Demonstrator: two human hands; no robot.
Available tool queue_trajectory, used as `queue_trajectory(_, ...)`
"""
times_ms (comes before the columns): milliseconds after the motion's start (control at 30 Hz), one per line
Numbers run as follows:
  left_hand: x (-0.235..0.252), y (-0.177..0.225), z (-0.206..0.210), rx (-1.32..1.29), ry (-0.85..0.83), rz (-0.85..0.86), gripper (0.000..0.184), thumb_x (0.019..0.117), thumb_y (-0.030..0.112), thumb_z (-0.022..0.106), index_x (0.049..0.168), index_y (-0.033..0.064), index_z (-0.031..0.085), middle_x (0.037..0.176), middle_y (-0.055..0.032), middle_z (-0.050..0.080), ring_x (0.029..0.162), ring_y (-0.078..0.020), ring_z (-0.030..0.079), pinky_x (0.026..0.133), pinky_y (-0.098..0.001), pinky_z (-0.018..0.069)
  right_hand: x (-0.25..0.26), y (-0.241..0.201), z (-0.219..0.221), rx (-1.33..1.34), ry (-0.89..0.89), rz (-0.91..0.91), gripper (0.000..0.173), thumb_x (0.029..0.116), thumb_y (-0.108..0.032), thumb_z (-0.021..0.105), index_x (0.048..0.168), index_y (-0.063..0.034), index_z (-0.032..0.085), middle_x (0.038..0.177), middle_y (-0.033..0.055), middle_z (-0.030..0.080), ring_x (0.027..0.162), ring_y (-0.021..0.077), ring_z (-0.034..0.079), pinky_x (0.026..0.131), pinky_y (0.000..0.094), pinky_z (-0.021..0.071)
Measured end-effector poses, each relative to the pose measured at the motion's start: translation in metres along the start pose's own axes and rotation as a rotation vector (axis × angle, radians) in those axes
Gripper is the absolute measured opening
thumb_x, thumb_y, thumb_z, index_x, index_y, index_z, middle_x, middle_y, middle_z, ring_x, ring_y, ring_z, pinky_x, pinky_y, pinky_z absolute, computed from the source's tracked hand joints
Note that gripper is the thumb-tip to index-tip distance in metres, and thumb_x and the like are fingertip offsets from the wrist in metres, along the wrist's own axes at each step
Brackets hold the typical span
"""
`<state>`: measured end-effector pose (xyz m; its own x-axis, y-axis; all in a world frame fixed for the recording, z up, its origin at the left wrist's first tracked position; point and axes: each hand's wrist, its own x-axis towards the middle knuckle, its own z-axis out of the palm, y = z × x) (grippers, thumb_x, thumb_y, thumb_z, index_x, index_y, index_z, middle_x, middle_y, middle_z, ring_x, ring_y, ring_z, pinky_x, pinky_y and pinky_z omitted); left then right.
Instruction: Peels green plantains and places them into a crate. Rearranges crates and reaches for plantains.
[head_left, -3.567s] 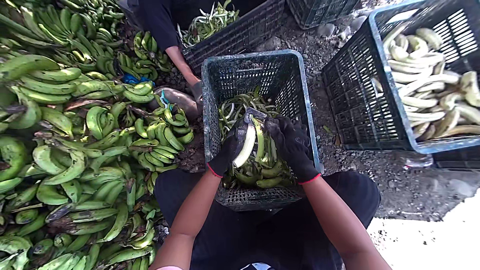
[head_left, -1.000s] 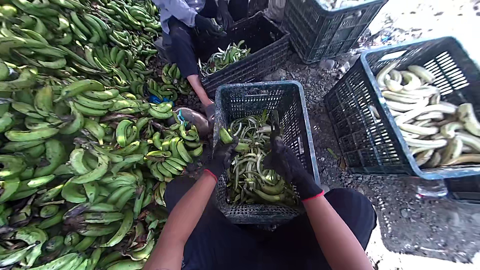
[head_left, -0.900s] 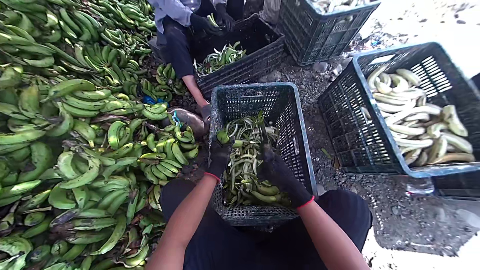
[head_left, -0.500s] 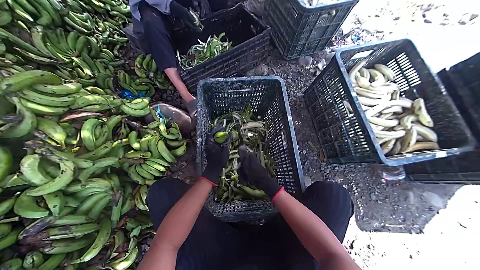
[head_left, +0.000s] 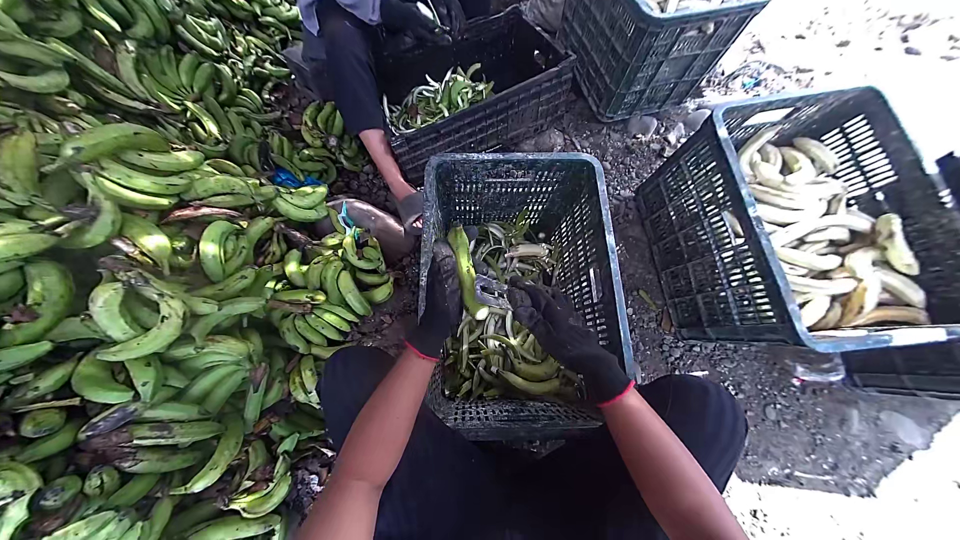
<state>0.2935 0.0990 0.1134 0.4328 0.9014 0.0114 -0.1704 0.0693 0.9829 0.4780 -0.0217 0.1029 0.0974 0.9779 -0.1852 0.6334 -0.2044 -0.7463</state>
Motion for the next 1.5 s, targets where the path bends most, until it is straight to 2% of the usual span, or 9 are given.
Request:
queue_trajectory(167, -0.006, 0.0, -0.005, 0.021, 0.05, -0.134, 0.056, 0.1082, 0.054, 0.015, 0.142, 0.0261, 0.05, 0.087, -0.0031, 0.066, 0.066, -0.0118, 0.062, 0.06, -0.0277, 0.0545, -0.004, -0.007, 0.015, -0.199, 0.168, -0.044, 0.065, 0.0966, -0.072, 0.033, 0.147, -0.0385, 0.056, 0.127, 0.0206, 0.062, 0.12, 0.047, 0.055, 0.084, 0.0684, 0.0452)
queue_trajectory(433, -0.028, -0.001, 0.006, 0.158, 0.009, -0.269, 0.054, 0.1093, 0.052, 0.023, 0.142, 0.0204, 0.051, 0.115, -0.0045, 0.064, 0.091, -0.0117, 0.06, 0.073, -0.033, 0.0534, 0.01, -0.013, 0.022, -0.115, 0.242, 0.178, 0.063, 0.0962, -0.072, 0.042, 0.141, -0.0326, 0.06, 0.134, 0.0246, 0.057, 0.124, 0.0498, 0.051, 0.087, 0.0715, 0.0431)
queue_trajectory(767, -0.022, -0.019, 0.033, -0.135, -0.052, -0.498, 0.057, 0.1079, 0.057, 0.021, 0.134, 0.0189, 0.053, 0.077, -0.0036, 0.064, 0.054, -0.0126, 0.061, 0.048, -0.0279, 0.0542, -0.003, 0.008, -0.007, 0.103, 0.449, 0.13, 0.071, 0.1006, -0.074, 0.022, 0.137, -0.0247, 0.058, 0.11, 0.0151, 0.067, 0.1, 0.0381, 0.065, 0.076, 0.0651, 0.0489)
queue_trajectory(867, -0.016, -0.008, 0.019, 0.046, 0.001, -0.235, 0.055, 0.1054, 0.057, 0.039, 0.148, 0.0225, 0.044, 0.117, -0.0025, 0.065, 0.093, -0.0116, 0.066, 0.079, -0.0352, 0.0585, -0.004, -0.007, 0.009, 0.123, 0.265, 0.109, 0.073, 0.0998, -0.074, 0.024, 0.13, -0.0201, 0.064, 0.105, 0.0134, 0.068, 0.097, 0.0347, 0.065, 0.079, 0.0627, 0.0503)
queue_trajectory(1033, -0.01, -0.002, 0.012, 0.268, 0.291, 0.125, 0.057, 0.1094, 0.047, 0.03, 0.161, 0.0233, 0.026, 0.147, -0.0032, 0.052, 0.119, -0.0106, 0.058, 0.101, -0.0366, 0.0493, -0.004, -0.025, 0.021, 0.024, 0.052, 0.214, 0.065, 0.1028, -0.066, 0.031, 0.14, -0.0208, 0.061, 0.128, 0.0188, 0.065, 0.123, 0.0417, 0.057, 0.096, 0.0678, 0.044)
queue_trajectory(1200, -0.013, 0.003, 0.008, 0.349, 0.255, 0.156, 0.064, 0.1075, 0.057, 0.023, 0.161, 0.0212, 0.025, 0.143, -0.0074, 0.054, 0.113, -0.0133, 0.061, 0.095, -0.0377, 0.0537, -0.005, -0.026, 0.021, -0.085, 0.114, 0.229, 0.067, 0.0987, -0.07, 0.035, 0.142, -0.0259, 0.06, 0.133, 0.0251, 0.059, 0.124, 0.0498, 0.053, 0.089, 0.0704, 0.0437)
queue_trajectory(1300, -0.026, -0.008, 0.012, 0.17, -0.077, -0.172, 0.049, 0.1097, 0.05, 0.028, 0.142, 0.0199, 0.05, 0.112, 0.0003, 0.065, 0.09, -0.0064, 0.062, 0.077, -0.0274, 0.0544, 0.002, -0.011, 0.02, -0.039, 0.283, 0.229, 0.071, 0.0972, -0.075, 0.034, 0.14, -0.0249, 0.06, 0.131, 0.0258, 0.058, 0.122, 0.0508, 0.054, 0.085, 0.0724, 0.0456)
queue_trajectory(1400, -0.033, -0.015, 0.035, 0.161, -0.269, -0.417, 0.048, 0.1112, 0.043, 0.023, 0.134, 0.0111, 0.051, 0.09, -0.0057, 0.065, 0.073, -0.0139, 0.064, 0.066, -0.0314, 0.0572, -0.01, 0.002, 0.009, 0.067, 0.373, 0.214, 0.074, 0.098, -0.077, 0.026, 0.142, -0.0261, 0.055, 0.127, 0.0244, 0.06, 0.116, 0.0481, 0.058, 0.08, 0.0698, 0.0475)
queue_trajectory(1500, -0.022, -0.023, 0.036, 0.051, -0.108, -0.198, 0.057, 0.107, 0.055, 0.028, 0.132, 0.0099, 0.052, 0.099, -0.0033, 0.068, 0.081, -0.0112, 0.065, 0.072, -0.032, 0.0578, -0.013, -0.003, 0.003, 0.113, 0.398, 0.147, 0.075, 0.0983, -0.077, 0.024, 0.131, -0.0217, 0.062, 0.108, 0.0187, 0.066, 0.1, 0.041, 0.064, 0.074, 0.0655, 0.0493)
